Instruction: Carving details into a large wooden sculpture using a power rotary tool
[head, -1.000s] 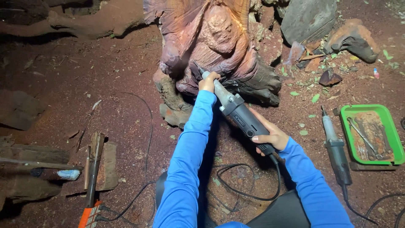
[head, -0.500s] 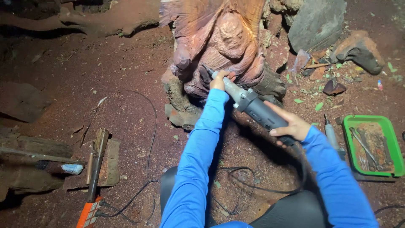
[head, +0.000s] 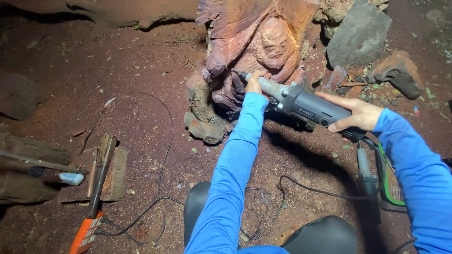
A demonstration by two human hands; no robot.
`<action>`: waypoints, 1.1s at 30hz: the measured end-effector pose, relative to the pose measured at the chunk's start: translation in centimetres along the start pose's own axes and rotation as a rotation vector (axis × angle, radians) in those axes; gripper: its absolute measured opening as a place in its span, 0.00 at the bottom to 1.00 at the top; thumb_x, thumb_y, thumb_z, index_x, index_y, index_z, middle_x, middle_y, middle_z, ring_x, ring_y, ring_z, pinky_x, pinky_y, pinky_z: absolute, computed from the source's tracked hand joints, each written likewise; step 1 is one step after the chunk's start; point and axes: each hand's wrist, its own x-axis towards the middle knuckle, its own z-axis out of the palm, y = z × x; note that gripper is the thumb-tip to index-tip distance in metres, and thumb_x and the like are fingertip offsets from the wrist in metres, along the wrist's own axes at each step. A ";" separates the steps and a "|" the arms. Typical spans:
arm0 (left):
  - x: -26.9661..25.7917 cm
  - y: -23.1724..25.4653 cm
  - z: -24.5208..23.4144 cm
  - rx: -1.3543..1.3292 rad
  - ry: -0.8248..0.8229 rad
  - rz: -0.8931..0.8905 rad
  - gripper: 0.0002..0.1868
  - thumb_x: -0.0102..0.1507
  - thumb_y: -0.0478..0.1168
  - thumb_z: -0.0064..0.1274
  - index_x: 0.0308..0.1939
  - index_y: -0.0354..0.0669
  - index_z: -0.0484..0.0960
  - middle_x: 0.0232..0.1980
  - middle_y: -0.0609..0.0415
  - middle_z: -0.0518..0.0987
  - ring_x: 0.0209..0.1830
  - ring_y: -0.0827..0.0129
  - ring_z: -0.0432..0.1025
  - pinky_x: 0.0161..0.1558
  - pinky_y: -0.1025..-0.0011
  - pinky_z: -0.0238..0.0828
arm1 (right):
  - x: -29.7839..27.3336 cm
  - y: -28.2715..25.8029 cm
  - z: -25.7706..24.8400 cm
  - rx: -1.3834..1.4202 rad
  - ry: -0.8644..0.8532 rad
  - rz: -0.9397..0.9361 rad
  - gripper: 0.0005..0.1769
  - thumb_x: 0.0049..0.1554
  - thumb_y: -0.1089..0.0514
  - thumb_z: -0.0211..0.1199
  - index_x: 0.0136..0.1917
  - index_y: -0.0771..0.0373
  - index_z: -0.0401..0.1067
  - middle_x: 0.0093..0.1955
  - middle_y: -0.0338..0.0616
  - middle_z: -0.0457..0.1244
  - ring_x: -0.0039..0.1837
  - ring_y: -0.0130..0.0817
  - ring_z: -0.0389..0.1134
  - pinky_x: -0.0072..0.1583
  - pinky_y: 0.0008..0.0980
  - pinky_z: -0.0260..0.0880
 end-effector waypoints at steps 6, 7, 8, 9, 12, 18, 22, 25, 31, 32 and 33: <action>0.4 -0.3 0.3 -0.061 -0.001 -0.014 0.11 0.46 0.37 0.58 0.30 0.37 0.78 0.29 0.47 0.80 0.24 0.63 0.72 0.25 0.68 0.69 | -0.9 -1.7 -0.8 -0.035 -0.009 0.045 0.63 0.40 0.56 0.75 0.83 0.29 0.49 0.79 0.32 0.55 0.70 0.36 0.61 0.68 0.29 0.57; 0.4 -0.3 0.3 -0.065 -0.007 -0.019 0.08 0.46 0.36 0.58 0.27 0.38 0.77 0.27 0.49 0.79 0.22 0.64 0.71 0.24 0.68 0.68 | -1.1 -2.2 -0.9 -0.018 -0.018 0.079 0.63 0.40 0.56 0.74 0.83 0.28 0.49 0.79 0.33 0.55 0.68 0.39 0.63 0.66 0.32 0.60; 1.0 -0.6 0.3 -0.069 -0.007 -0.017 0.08 0.46 0.36 0.58 0.27 0.38 0.77 0.27 0.49 0.79 0.22 0.64 0.71 0.24 0.68 0.68 | -1.3 -2.5 -1.2 -0.022 -0.018 0.077 0.63 0.40 0.56 0.74 0.83 0.28 0.49 0.79 0.33 0.55 0.68 0.39 0.63 0.66 0.32 0.60; 1.7 -0.9 0.3 -0.054 -0.011 -0.016 0.07 0.46 0.37 0.58 0.25 0.38 0.77 0.26 0.50 0.78 0.20 0.63 0.70 0.22 0.67 0.66 | -1.5 -2.9 -1.4 -0.073 -0.002 0.111 0.62 0.41 0.54 0.74 0.83 0.27 0.49 0.75 0.32 0.58 0.65 0.38 0.63 0.64 0.30 0.59; 1.3 -0.4 0.9 -0.045 0.047 -0.018 0.09 0.45 0.37 0.58 0.24 0.36 0.79 0.27 0.51 0.78 0.19 0.62 0.68 0.21 0.66 0.63 | -2.1 -3.1 -2.6 -0.124 0.023 0.065 0.60 0.41 0.51 0.72 0.83 0.29 0.50 0.77 0.29 0.57 0.70 0.35 0.61 0.68 0.30 0.54; -0.1 0.3 2.2 -0.077 0.135 -0.032 0.12 0.41 0.37 0.58 0.25 0.33 0.79 0.27 0.51 0.76 0.19 0.62 0.65 0.19 0.65 0.59 | -2.4 -3.4 -4.1 -0.051 0.126 0.027 0.46 0.46 0.57 0.69 0.78 0.40 0.64 0.76 0.33 0.61 0.72 0.31 0.62 0.71 0.30 0.56; 2.0 -0.7 2.2 -0.143 0.102 -0.049 0.12 0.43 0.39 0.59 0.26 0.36 0.79 0.29 0.52 0.77 0.22 0.63 0.67 0.22 0.67 0.61 | -2.3 -4.0 -5.1 -0.039 0.152 0.002 0.41 0.48 0.57 0.67 0.75 0.42 0.67 0.78 0.34 0.61 0.76 0.29 0.60 0.74 0.28 0.53; 2.7 -0.5 2.0 -0.119 0.017 -0.058 0.11 0.45 0.43 0.58 0.25 0.44 0.74 0.28 0.56 0.74 0.22 0.66 0.66 0.23 0.69 0.59 | -2.2 -5.7 -5.4 -0.016 0.150 0.087 0.39 0.51 0.59 0.66 0.75 0.41 0.68 0.73 0.40 0.65 0.66 0.39 0.67 0.65 0.32 0.63; 3.8 -0.3 2.1 -0.145 -0.001 -0.111 0.11 0.44 0.43 0.56 0.25 0.47 0.71 0.28 0.59 0.73 0.22 0.65 0.65 0.22 0.65 0.60 | -2.8 -8.7 -5.7 0.070 0.172 0.159 0.38 0.52 0.62 0.66 0.75 0.42 0.71 0.66 0.41 0.68 0.56 0.39 0.66 0.54 0.36 0.67; 3.8 -0.4 2.2 -0.145 -0.002 -0.111 0.11 0.44 0.43 0.56 0.25 0.47 0.71 0.28 0.59 0.73 0.22 0.65 0.65 0.22 0.65 0.60 | -2.8 -8.7 -5.7 0.070 0.173 0.158 0.38 0.52 0.62 0.66 0.75 0.42 0.71 0.66 0.41 0.68 0.56 0.39 0.66 0.54 0.36 0.67; 3.8 -0.4 2.2 -0.156 0.002 -0.080 0.10 0.45 0.42 0.56 0.25 0.47 0.70 0.28 0.57 0.72 0.21 0.65 0.65 0.22 0.66 0.60 | -2.8 -8.8 -5.7 0.059 0.172 0.169 0.38 0.52 0.62 0.66 0.75 0.41 0.70 0.67 0.41 0.68 0.58 0.39 0.67 0.56 0.35 0.66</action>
